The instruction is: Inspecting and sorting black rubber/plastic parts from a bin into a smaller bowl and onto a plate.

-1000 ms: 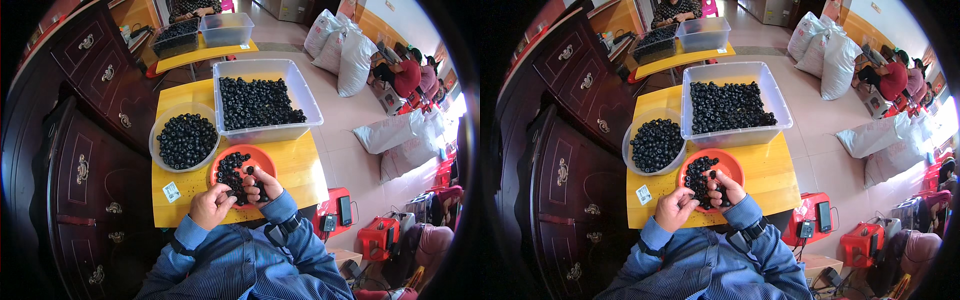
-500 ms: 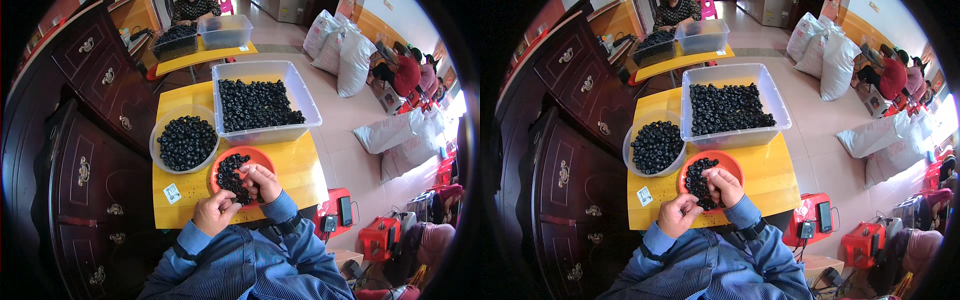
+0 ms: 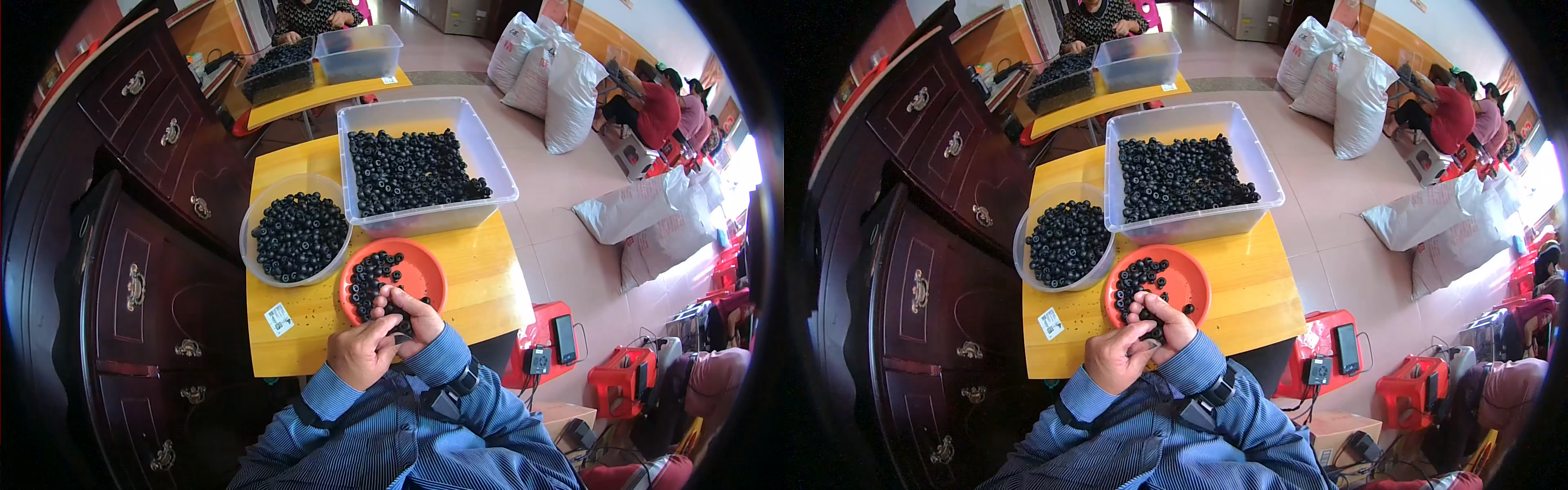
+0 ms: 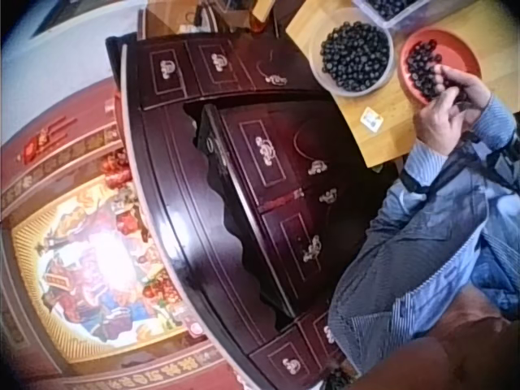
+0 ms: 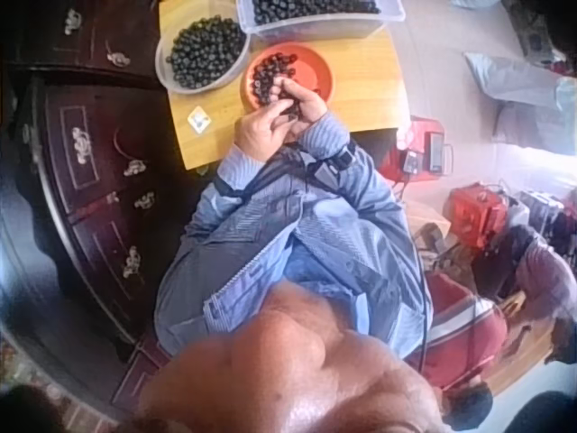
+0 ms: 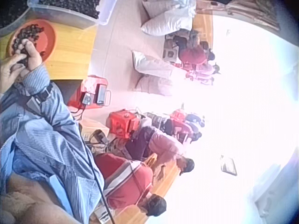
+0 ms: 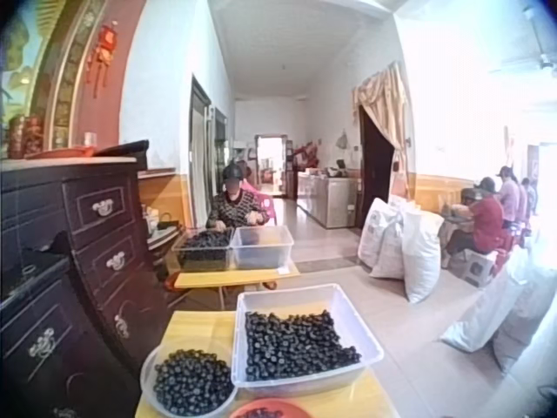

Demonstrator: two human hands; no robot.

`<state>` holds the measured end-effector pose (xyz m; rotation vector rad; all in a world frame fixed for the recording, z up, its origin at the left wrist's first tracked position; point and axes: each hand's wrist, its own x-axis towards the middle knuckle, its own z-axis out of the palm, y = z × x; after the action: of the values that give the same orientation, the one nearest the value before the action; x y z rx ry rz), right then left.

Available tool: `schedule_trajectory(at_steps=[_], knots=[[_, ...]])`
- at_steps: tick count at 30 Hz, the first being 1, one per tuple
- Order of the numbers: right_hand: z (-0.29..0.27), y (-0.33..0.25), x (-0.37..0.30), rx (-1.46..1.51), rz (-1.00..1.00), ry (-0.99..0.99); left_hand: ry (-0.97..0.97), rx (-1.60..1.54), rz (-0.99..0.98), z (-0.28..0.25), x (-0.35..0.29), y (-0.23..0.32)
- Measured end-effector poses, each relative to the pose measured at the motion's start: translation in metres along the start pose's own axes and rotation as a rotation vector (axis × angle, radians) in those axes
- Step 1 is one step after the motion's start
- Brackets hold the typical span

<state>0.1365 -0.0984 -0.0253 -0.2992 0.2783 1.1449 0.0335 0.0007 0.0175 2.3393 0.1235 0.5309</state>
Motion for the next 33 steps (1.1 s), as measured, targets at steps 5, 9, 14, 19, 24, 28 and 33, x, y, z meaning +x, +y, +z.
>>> schedule_trajectory(at_steps=[5,9,14,19,24,28,33], knots=[[0.0,0.001,0.001,0.045,0.014,-0.024,-0.006,0.051,-0.019,0.0,-0.002,-0.005],[0.011,0.002,-0.006,0.032,0.009,-0.023,0.09,0.006,-0.001,-0.002,0.001,-0.005],[0.015,0.002,-0.015,-0.19,0.088,0.103,0.138,-0.211,-0.137,-0.016,0.009,0.0],[0.014,0.002,-0.014,-0.272,0.138,-0.156,0.148,-0.314,-0.192,-0.018,0.013,-0.001],[0.004,0.002,-0.011,-0.282,0.111,-0.233,0.121,-0.315,-0.146,-0.017,0.013,0.001],[0.01,0.002,-0.013,-0.224,0.109,-0.176,0.155,-0.359,-0.083,-0.016,0.009,-0.003],[0.004,-0.001,-0.012,-0.176,0.194,-0.127,0.135,-0.672,-0.262,-0.013,0.009,-0.014]])
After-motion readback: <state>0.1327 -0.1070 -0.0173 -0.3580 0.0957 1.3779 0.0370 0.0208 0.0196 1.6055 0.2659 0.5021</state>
